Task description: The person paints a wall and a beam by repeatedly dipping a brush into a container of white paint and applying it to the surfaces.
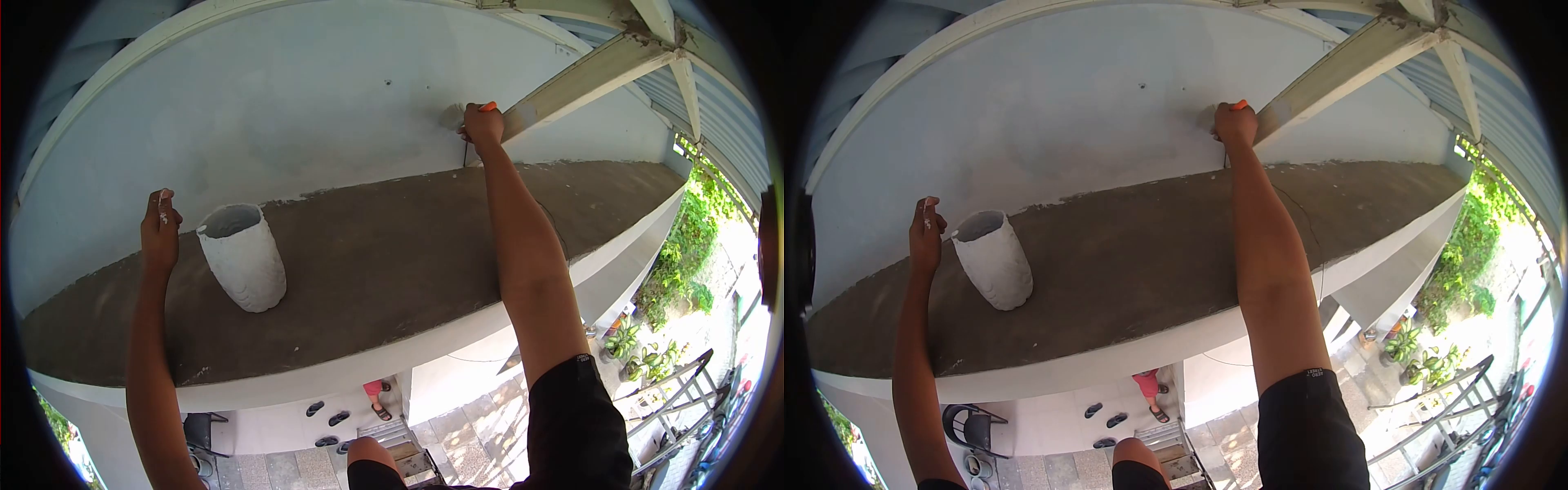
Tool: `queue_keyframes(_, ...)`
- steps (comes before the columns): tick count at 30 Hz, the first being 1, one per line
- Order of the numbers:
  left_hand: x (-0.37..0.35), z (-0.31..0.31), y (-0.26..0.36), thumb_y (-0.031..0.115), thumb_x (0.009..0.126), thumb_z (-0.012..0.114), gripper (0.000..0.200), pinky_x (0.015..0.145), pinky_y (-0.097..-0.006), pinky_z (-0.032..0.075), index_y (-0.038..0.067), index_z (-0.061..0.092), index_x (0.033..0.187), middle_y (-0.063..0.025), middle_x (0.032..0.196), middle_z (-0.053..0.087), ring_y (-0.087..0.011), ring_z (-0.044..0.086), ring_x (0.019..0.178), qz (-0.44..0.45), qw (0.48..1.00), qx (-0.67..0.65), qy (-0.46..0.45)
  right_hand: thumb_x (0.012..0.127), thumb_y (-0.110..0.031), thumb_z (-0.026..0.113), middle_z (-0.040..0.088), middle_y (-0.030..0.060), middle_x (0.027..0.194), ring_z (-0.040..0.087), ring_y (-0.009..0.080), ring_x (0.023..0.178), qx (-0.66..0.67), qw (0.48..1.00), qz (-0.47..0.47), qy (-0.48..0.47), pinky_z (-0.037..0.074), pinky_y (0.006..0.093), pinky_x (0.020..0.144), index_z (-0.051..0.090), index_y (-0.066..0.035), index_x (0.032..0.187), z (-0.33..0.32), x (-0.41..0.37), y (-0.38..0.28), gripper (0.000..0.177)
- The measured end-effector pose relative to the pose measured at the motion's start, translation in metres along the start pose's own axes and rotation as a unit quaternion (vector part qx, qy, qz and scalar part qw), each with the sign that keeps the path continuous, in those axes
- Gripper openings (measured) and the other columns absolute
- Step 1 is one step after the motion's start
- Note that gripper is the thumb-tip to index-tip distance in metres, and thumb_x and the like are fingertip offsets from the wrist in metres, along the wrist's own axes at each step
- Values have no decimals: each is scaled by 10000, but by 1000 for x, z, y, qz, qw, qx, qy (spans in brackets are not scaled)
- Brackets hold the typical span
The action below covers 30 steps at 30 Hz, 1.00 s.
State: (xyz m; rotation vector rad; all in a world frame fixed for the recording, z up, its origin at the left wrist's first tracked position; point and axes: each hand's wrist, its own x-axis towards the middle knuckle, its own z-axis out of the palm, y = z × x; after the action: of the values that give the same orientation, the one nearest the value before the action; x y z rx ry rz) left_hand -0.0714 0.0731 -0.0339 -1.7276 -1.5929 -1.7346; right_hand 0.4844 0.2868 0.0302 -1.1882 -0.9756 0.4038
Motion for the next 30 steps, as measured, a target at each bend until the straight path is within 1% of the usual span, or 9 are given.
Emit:
queue_keyframes(4,0,-2,-1,393,1097,400,414,622,-309,409,33,568,1214,-49,704,526,-111,452,637,6,1000,15,-2,835,-321,588,734,221,918,721,402,881,-113,986,-95,74,567,468,816,676,-2,928,3,6,-18,344)
queue_keyframes(7,-3,-1,7,399,1097,399,421,624,-308,408,28,568,1203,-46,699,516,-110,452,643,1,1000,11,3,844,-330,581,729,240,971,695,434,961,-175,973,-123,83,554,499,856,681,0,944,2,-10,-19,359)
queue_keyframes(11,0,-2,3,396,1095,410,425,625,-306,410,14,575,1180,-44,691,507,-109,454,652,12,1000,6,6,853,-311,597,738,213,958,725,354,942,-215,967,-133,18,569,448,834,686,-9,917,18,6,5,321)
queue_keyframes(13,1,-2,6,395,1094,414,424,626,-305,411,11,577,1173,-44,690,507,-110,457,654,7,1000,8,7,917,-281,593,733,174,1010,735,275,904,-62,996,-20,-65,580,407,785,672,-32,1023,15,-3,-9,282)
queue_keyframes(14,0,-2,7,393,1094,418,423,627,-304,412,8,579,1166,-44,689,507,-111,459,655,2,1000,10,5,917,-281,593,733,174,1010,735,275,904,-63,996,-18,-64,580,407,785,672,-32,1023,10,-3,-11,282)
queue_keyframes(16,-2,0,3,389,1095,418,417,631,-305,416,10,578,1163,-43,689,507,-113,463,657,10,1000,8,6,988,-251,556,701,141,1072,715,223,909,280,959,2,-50,573,371,756,615,-52,1164,-2,-2,-16,271)
queue_keyframes(19,1,-1,9,381,1095,420,408,642,-305,426,10,578,1159,-45,691,511,-117,473,664,14,1000,8,12,1031,-246,507,670,136,1130,699,252,930,390,918,-43,-49,567,380,764,545,-57,1264,-14,4,-39,303)
queue_keyframes(24,-3,1,7,371,1093,429,402,651,-303,438,4,576,1163,-43,694,509,-119,478,667,12,1000,3,0,1034,-302,540,674,132,1093,689,229,908,368,921,-81,-98,557,364,734,557,-61,1250,-18,-29,-84,324)
queue_keyframes(30,-4,2,0,403,1083,452,422,640,-289,431,10,590,1148,-22,698,522,-107,479,659,6,999,-31,-14,1024,-277,591,710,108,978,686,168,693,214,948,-165,-170,532,295,559,603,-43,1162,3,-67,-74,272)
